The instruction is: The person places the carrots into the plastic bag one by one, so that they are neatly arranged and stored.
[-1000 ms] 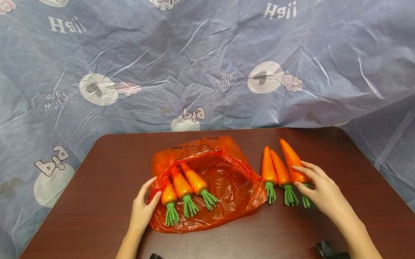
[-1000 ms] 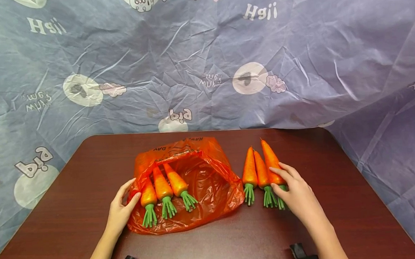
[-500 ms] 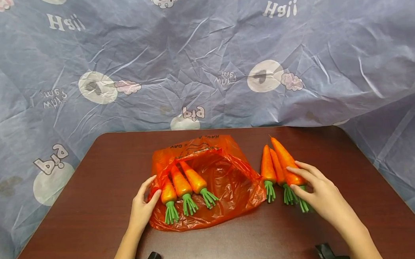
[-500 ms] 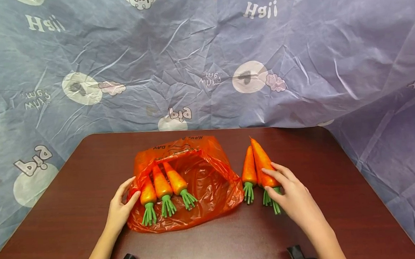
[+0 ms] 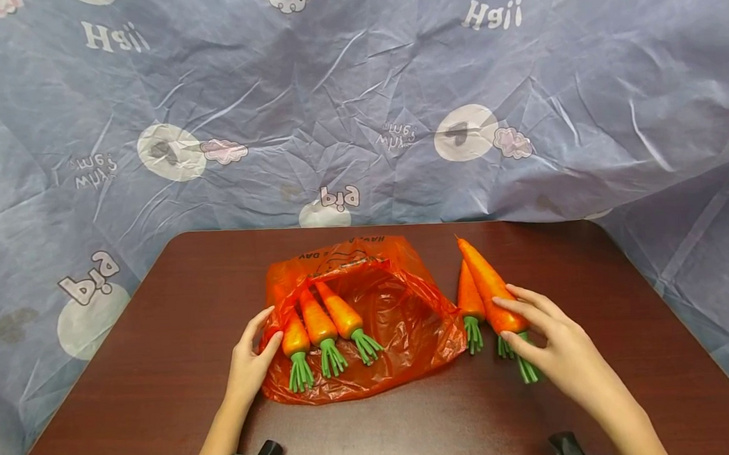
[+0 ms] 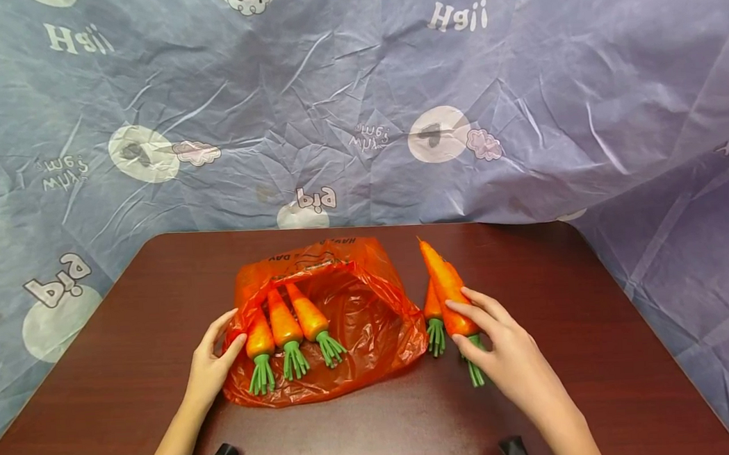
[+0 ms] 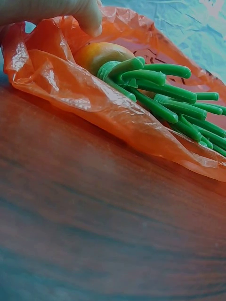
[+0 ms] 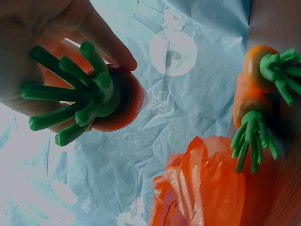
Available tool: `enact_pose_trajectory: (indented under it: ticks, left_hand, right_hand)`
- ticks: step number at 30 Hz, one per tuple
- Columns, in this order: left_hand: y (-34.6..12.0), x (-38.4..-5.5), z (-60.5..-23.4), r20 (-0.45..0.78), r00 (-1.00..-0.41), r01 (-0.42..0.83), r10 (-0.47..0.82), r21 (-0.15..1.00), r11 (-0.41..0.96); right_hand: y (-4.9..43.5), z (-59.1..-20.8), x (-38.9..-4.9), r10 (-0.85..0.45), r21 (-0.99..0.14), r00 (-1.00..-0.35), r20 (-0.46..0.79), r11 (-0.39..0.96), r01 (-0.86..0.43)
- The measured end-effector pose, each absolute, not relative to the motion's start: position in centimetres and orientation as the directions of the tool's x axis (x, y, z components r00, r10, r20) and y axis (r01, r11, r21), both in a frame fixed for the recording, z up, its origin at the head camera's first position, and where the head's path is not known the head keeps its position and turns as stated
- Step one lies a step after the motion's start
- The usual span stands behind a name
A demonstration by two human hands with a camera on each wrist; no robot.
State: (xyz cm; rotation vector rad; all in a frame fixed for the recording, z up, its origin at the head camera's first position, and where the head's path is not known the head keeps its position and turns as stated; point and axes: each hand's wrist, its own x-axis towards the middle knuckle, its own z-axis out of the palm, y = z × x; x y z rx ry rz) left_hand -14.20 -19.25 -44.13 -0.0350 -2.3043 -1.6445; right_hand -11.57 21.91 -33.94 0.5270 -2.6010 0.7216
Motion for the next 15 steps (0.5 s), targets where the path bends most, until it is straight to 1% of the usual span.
enact_pose_trajectory:
  ticks: [4, 8, 15]
  left_hand:
    - [-19.2, -14.2, -44.1, 0.27, -0.949, 0.203, -0.16, 0.917, 0.344]
    - [-19.3, -14.3, -44.2, 0.272, -0.949, 0.204, -0.161, 0.916, 0.344]
    - [-19.3, -14.4, -44.4, 0.276, -0.948, 0.211, -0.16, 0.917, 0.338]
  right_hand:
    - [21.3, -33.7, -11.1, -0.268, -0.407, -0.825, 0.498, 0.768, -0.495]
    - [20.6, -33.6, -10.6, -0.297, -0.385, -0.792, 0.533, 0.748, -0.54]
    - [19.3, -33.4, -9.8, -0.339, -0.413, -0.755, 0.561, 0.677, -0.61]
